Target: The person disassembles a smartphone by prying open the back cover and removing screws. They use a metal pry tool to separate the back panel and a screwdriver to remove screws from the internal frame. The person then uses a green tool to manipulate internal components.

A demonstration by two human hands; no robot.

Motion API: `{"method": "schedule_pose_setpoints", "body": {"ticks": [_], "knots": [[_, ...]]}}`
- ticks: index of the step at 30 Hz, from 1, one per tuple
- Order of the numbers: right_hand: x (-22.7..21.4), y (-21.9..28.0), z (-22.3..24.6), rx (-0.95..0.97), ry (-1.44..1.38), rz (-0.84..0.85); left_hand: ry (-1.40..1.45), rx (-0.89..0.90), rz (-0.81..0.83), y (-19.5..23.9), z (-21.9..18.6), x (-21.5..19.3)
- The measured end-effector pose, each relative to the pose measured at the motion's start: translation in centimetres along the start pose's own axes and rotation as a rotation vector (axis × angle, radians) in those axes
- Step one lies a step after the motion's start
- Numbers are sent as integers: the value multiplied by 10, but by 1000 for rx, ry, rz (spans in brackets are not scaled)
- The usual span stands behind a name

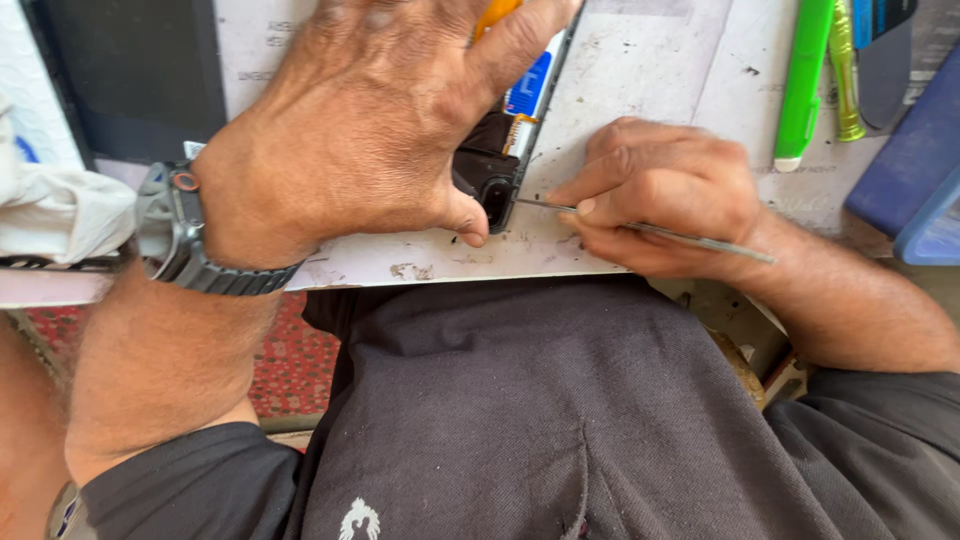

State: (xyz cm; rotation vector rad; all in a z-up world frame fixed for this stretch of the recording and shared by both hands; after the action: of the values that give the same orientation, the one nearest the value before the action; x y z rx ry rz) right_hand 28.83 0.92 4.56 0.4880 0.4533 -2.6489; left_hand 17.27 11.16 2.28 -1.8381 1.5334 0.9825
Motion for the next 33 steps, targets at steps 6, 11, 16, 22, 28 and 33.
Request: {"method": "schedule_pose_setpoints", "body": {"ticks": [6,11,16,22,28,33], "knots": [[2,-1,2,-35,29,38,66,-35,66,-2,2,1],[-6,5,-8,72,51,-47,44,-39,80,-3,2,1],[-3,10,-8,19,22,-37,1,4,-2,-5,-4,-3],[-4,11,-10,24,31,-54,53,-37,70,-5,0,0],[-6,11,-6,38,72,-91,31,-7,39,-5,-2,-2],[-7,12,-5,40,84,-112,51,-30,68,-4,-2,1]]}}
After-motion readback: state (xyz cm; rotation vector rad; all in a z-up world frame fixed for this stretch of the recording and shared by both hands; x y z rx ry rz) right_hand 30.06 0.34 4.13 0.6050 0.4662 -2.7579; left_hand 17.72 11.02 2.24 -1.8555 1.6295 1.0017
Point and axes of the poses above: each hand's wrist, its own y-axis away from the middle knuckle, its own x-axis out of the palm, z = x × y, the point moved 8 cm from there along -y, towards the middle knuckle, and after that the axes turned 5 degrees about z, right-handed, at the moved point
